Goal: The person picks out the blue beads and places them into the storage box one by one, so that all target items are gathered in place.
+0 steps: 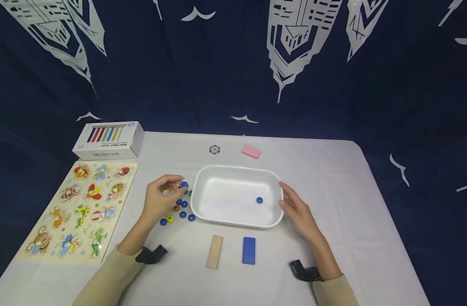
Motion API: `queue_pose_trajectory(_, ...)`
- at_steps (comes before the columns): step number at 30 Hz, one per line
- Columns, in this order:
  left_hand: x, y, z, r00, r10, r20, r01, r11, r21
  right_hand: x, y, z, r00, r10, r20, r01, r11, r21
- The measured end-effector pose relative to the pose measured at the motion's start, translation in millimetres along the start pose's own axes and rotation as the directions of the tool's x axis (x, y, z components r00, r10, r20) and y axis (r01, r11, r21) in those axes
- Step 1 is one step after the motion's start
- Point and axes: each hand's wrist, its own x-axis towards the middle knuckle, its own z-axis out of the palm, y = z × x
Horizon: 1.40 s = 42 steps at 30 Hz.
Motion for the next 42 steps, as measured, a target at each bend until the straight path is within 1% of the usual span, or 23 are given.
queue_pose_trajectory(2, 8.4, 14.3, 17.2, 0.998, 0.041, 0.056, -0.04, 0.999, -0.017, 0, -2, 0, 1.0, 0.002, 0.004, -0.002, 1.0, 0.002)
queue_pose_trajectory(4, 17.2, 25.8, 36.4, 0.991, 0.073, 0.111, -0.069, 0.997, -0.04, 2, 6, 1, 1.0, -0.001, 0.008, 0.001, 1.0, -0.004)
queue_pose_trajectory(6, 25.4, 31.0, 57.0, 0.982, 0.102, 0.161, -0.093, 0.994, -0.061, 4, 17, 2, 1.0, 0.001, 0.004, -0.001, 1.0, -0.002)
queue_pose_trajectory(8, 32.2, 31.7, 77.8, 0.972, 0.113, 0.206, -0.1, 0.992, -0.072, 7, 27, 3, 1.0, -0.001, -0.002, 0.001, 1.0, -0.003)
queue_pose_trajectory(9, 34.5, 31.6, 87.7, 0.969, 0.101, 0.226, -0.089, 0.994, -0.064, 8, 31, 4, 1.0, -0.001, -0.005, 0.001, 1.0, -0.003)
queue_pose_trajectory(11, 37.9, 28.2, 106.5, 0.958, 0.072, 0.278, -0.061, 0.997, -0.047, 7, 33, 5, 1.0, 0.011, -0.012, -0.011, 1.0, -0.001)
queue_pose_trajectory(14, 40.4, 23.3, 128.4, 0.932, 0.005, 0.362, 0.0, 1.0, -0.015, 7, 33, 6, 1.0, 0.02, -0.013, -0.02, 1.0, -0.008)
queue_pose_trajectory(16, 42.1, 20.8, 138.0, 0.908, -0.033, 0.417, 0.026, 0.999, 0.022, 6, 32, 7, 1.0, 0.026, -0.014, -0.026, 1.0, -0.005)
queue_pose_trajectory(19, 44.4, 18.1, 148.0, 0.884, -0.076, 0.461, 0.033, 0.994, 0.102, 6, 31, 7, 1.0, 0.03, -0.009, -0.03, 1.0, 0.005)
queue_pose_trajectory(23, 46.4, 16.3, 157.5, 0.861, -0.116, 0.495, 0.001, 0.974, 0.225, 6, 32, 5, 0.999, 0.035, -0.007, -0.035, 0.999, 0.01)
queue_pose_trajectory(26, 45.9, 17.5, 163.6, 0.834, -0.141, 0.533, -0.03, 0.954, 0.299, 5, 34, 3, 0.999, 0.034, -0.009, -0.034, 0.999, 0.006)
queue_pose_trajectory(29, 43.9, 19.4, 167.9, 0.807, -0.16, 0.569, -0.064, 0.933, 0.353, 5, 36, 1, 1.0, 0.028, -0.008, -0.028, 1.0, 0.0)
queue_pose_trajectory(31, 42.6, 20.4, 169.1, 0.797, -0.166, 0.581, -0.084, 0.922, 0.379, 5, 36, 0, 1.0, 0.027, -0.005, -0.027, 1.0, 0.001)
queue_pose_trajectory(33, 41.5, 21.2, 168.7, 0.795, -0.169, 0.582, -0.095, 0.914, 0.395, 5, 34, 0, 1.0, 0.031, -0.002, -0.031, 1.0, 0.001)
queue_pose_trajectory(34, 41.2, 21.9, 167.7, 0.8, -0.164, 0.577, -0.098, 0.913, 0.396, 5, 32, 0, 0.999, 0.033, -0.001, -0.033, 0.999, 0.003)
queue_pose_trajectory(36, 40.8, 23.6, 164.6, 0.817, -0.149, 0.558, -0.104, 0.912, 0.396, 4, 24, 0, 0.999, 0.035, 0.002, -0.035, 0.999, 0.008)
queue_pose_trajectory(38, 40.3, 26.8, 159.3, 0.838, -0.118, 0.533, -0.115, 0.916, 0.384, 3, 14, 0, 1.0, 0.028, 0.003, -0.028, 1.0, 0.004)
queue_pose_trajectory(40, 39.6, 33.1, 150.3, 0.858, -0.074, 0.509, -0.129, 0.927, 0.352, 2, 6, 1, 1.0, 0.024, 0.005, -0.024, 1.0, 0.006)
queue_pose_trajectory(42, 38.1, 39.6, 137.3, 0.875, -0.017, 0.484, -0.145, 0.944, 0.296, 1, 1, 2, 1.0, 0.023, 0.011, -0.023, 1.0, 0.018)
